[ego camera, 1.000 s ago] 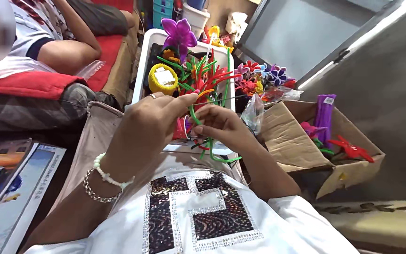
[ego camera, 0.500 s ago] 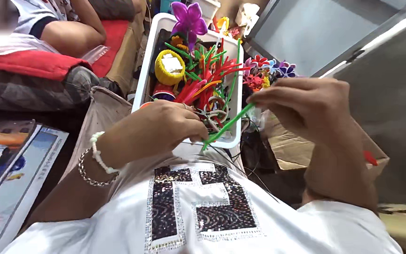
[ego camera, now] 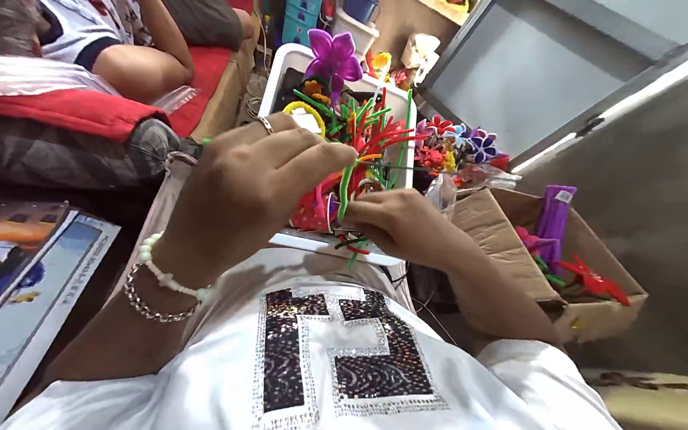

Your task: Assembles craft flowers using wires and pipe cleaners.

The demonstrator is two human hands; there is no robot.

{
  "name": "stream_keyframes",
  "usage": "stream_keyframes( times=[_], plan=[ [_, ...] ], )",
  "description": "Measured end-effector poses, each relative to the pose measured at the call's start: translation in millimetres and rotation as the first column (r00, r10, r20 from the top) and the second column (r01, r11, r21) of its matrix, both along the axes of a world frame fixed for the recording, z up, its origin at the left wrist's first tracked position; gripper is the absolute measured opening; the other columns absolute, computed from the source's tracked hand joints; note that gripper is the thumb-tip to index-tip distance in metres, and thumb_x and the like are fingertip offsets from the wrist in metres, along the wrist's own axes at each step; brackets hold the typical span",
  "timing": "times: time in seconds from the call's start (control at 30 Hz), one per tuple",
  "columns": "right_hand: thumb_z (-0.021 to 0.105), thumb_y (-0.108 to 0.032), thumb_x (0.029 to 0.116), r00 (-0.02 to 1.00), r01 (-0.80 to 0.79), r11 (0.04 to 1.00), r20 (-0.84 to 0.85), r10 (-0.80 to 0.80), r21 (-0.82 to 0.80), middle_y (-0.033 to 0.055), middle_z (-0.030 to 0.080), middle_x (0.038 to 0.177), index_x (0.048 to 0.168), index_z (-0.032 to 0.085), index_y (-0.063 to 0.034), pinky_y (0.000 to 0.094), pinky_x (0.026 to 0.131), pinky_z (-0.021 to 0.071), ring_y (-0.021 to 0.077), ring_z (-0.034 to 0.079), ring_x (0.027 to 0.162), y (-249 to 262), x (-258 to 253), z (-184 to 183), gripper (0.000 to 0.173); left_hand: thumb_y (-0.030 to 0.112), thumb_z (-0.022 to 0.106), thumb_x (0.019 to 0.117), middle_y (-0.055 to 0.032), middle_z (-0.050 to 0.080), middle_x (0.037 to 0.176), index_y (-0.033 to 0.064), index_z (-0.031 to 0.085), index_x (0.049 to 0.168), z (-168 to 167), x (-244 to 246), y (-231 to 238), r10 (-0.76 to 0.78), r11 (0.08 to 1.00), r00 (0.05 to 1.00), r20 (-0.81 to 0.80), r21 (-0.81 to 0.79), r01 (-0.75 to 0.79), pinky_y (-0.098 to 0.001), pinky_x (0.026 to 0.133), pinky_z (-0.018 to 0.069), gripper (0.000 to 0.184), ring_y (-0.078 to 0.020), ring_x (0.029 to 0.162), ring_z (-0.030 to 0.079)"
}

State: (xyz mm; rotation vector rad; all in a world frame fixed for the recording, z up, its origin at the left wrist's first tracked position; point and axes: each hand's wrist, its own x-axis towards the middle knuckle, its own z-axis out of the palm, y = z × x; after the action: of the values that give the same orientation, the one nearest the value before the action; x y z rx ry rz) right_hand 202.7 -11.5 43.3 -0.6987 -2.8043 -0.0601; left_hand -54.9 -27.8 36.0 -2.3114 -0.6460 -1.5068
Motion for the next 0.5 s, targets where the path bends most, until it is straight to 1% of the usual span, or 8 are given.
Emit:
stream_keyframes(
  times=[0.07, 0.1, 0.17, 0.23, 0.3, 0.37, 0.43, 0.5],
  plan=[
    [0.051, -0.017, 0.1039, 0.999, 0.002, 1.000, 0.036, -0.002, 0.011, 0.0019, 0.065, 0.077, 0.099, 0.071, -0.0112, 0.0355, 0.058, 0.0523, 0.0162, 0.065, 0.068, -20.3, 7.3, 7.6, 0.022, -0.002, 0.056, 0.1005, -0.0161, 0.073, 0.094, 0.0089, 0.076, 0.118, 0.9, -1.6, 2.4, 0.135, 0.991, 0.989, -0.058, 0.022, -0.134, -0.0416, 0.071, 0.0507, 0.029, -0.0317, 0.087, 0.069],
    [0.048, -0.020, 0.1060, 0.999, -0.002, 0.999, 0.035, 0.001, 0.036, 0.0018, 0.064, 0.076, 0.101, 0.071, -0.0114, 0.0337, 0.056, 0.0500, 0.0157, 0.063, 0.067, -30.5, 10.5, 13.1, 0.024, -0.002, 0.055, 0.1005, -0.0171, 0.072, 0.093, 0.0101, 0.075, 0.119, 1.1, -1.5, 3.2, 0.175, 0.985, 0.981, -0.082, 0.026, -0.173, -0.0438, 0.067, 0.0480, 0.030, -0.0340, 0.083, 0.067],
    [0.046, -0.022, 0.1088, 1.000, -0.012, 0.994, 0.003, 0.012, 0.107, 0.0019, 0.063, 0.075, 0.103, 0.070, -0.0113, 0.0305, 0.054, 0.0463, 0.0144, 0.061, 0.065, -48.9, 16.3, 28.2, 0.027, -0.001, 0.054, 0.1011, -0.0174, 0.072, 0.094, 0.0102, 0.075, 0.118, 1.7, -0.3, 3.3, 0.224, 0.975, 0.967, -0.123, 0.031, -0.222, -0.0460, 0.067, 0.0484, 0.029, -0.0357, 0.083, 0.067],
    [0.048, -0.022, 0.1081, 0.999, 0.042, 0.973, -0.021, -0.038, 0.225, 0.0018, 0.065, 0.076, 0.105, 0.070, -0.0127, 0.0305, 0.055, 0.0464, 0.0143, 0.061, 0.065, -63.6, 24.9, 47.7, 0.024, -0.002, 0.053, 0.1009, -0.0166, 0.072, 0.095, 0.0090, 0.074, 0.115, 1.8, 0.4, 3.2, 0.221, 0.975, 0.960, -0.170, 0.024, -0.220, -0.0469, 0.068, 0.0483, 0.027, -0.0360, 0.084, 0.068],
    [0.052, -0.017, 0.1046, 0.995, 0.103, 0.924, -0.038, -0.096, 0.369, 0.0052, 0.065, 0.077, 0.107, 0.073, -0.0113, 0.0343, 0.052, 0.0454, 0.0183, 0.061, 0.063, -68.6, 33.2, 70.7, 0.022, -0.002, 0.052, 0.1008, -0.0156, 0.073, 0.095, 0.0074, 0.074, 0.113, 1.9, 0.4, 3.6, 0.179, 0.984, 0.962, -0.208, 0.011, -0.180, -0.0471, 0.070, 0.0505, 0.027, -0.0352, 0.087, 0.069],
    [0.055, -0.016, 0.1038, 0.991, 0.132, 0.880, -0.035, -0.131, 0.457, 0.0103, 0.067, 0.081, 0.112, 0.074, -0.0098, 0.0390, 0.051, 0.0454, 0.0233, 0.062, 0.063, -61.8, 37.7, 93.6, 0.021, -0.003, 0.051, 0.1010, -0.0140, 0.074, 0.095, 0.0055, 0.074, 0.110, 1.9, -0.1, 3.5, 0.090, 0.996, 0.963, -0.253, 0.005, -0.091, -0.0450, 0.072, 0.0509, 0.026, -0.0329, 0.086, 0.069],
    [0.054, -0.015, 0.1051, 0.994, 0.106, 0.871, -0.031, -0.105, 0.480, 0.0137, 0.066, 0.082, 0.112, 0.073, -0.0075, 0.0406, 0.052, 0.0444, 0.0259, 0.061, 0.064, -43.5, 36.9, 109.8, 0.021, -0.001, 0.050, 0.1013, -0.0125, 0.074, 0.093, 0.0042, 0.073, 0.106, 1.7, 0.4, 1.3, -0.048, 0.999, 0.957, -0.285, -0.022, 0.043, -0.0425, 0.073, 0.0515, 0.024, -0.0292, 0.084, 0.068],
    [0.054, -0.016, 0.1062, 0.999, 0.055, 0.878, -0.027, -0.048, 0.476, 0.0153, 0.065, 0.079, 0.110, 0.074, -0.0066, 0.0411, 0.055, 0.0437, 0.0273, 0.060, 0.064, -19.5, 31.7, 113.9, 0.023, 0.004, 0.053, 0.1026, -0.0079, 0.073, 0.092, 0.0063, 0.075, 0.105, -0.6, 2.2, -3.4, -0.200, 0.980, 0.946, -0.256, -0.075, 0.187, -0.0375, 0.075, 0.0523, 0.022, -0.0224, 0.087, 0.068]
  ],
)
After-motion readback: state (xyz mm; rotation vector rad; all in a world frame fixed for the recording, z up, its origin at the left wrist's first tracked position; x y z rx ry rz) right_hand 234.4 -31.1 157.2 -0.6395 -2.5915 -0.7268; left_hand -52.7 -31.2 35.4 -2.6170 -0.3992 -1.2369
